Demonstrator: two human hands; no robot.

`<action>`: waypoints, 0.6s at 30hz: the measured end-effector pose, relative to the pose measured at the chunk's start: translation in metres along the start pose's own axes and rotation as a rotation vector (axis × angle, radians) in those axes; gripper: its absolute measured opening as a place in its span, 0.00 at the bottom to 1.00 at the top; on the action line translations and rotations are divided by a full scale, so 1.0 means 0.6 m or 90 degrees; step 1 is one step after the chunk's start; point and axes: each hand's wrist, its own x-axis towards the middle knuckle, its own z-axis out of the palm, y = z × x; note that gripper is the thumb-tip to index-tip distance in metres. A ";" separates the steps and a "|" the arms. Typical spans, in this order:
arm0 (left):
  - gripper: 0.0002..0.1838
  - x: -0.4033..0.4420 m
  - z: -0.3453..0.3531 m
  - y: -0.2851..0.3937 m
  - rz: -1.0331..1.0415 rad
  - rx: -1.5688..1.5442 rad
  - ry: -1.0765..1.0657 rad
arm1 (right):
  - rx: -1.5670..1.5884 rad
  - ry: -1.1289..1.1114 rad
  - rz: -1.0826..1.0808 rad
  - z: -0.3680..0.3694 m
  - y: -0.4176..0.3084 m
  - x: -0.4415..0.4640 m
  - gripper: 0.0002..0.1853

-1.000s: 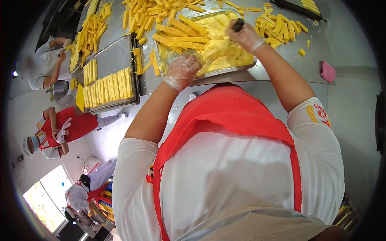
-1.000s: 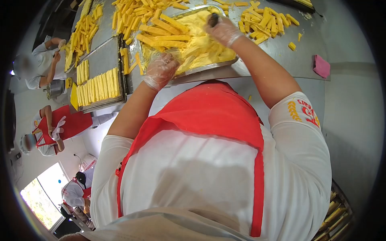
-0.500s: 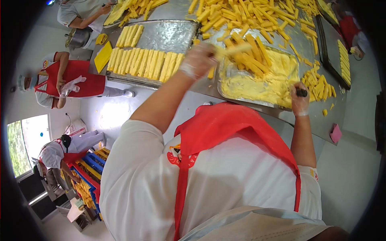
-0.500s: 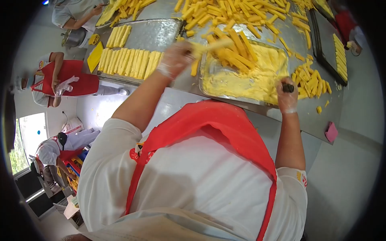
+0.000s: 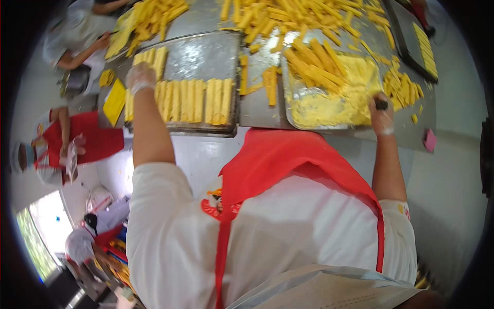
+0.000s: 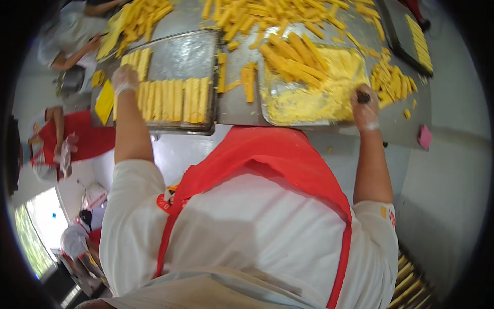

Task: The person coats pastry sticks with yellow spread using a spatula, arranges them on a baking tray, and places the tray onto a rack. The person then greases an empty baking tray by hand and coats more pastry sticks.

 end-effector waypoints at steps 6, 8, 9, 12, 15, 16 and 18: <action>0.14 -0.087 -0.158 0.269 0.389 -0.516 0.136 | -0.011 -0.005 0.012 -0.001 -0.047 0.023 0.06; 0.13 -0.154 -0.187 0.386 0.585 -0.590 0.115 | 0.007 0.034 -0.040 -0.002 -0.082 0.032 0.06; 0.14 -0.185 -0.201 0.435 0.681 -0.555 0.122 | 0.007 0.040 -0.067 0.000 -0.085 0.039 0.06; 0.13 -0.235 -0.186 0.542 0.759 -0.507 0.171 | -0.035 0.061 -0.071 -0.008 -0.073 0.075 0.06; 0.13 -0.251 -0.192 0.587 0.678 -0.271 -0.020 | 0.020 0.106 -0.127 -0.019 -0.039 0.124 0.08; 0.13 -0.252 -0.196 0.581 0.696 -0.309 -0.020 | 0.186 0.063 -0.034 -0.015 -0.035 0.131 0.10; 0.12 -0.260 -0.200 0.569 0.714 -0.339 -0.026 | 0.188 -0.023 0.016 0.005 0.007 0.141 0.10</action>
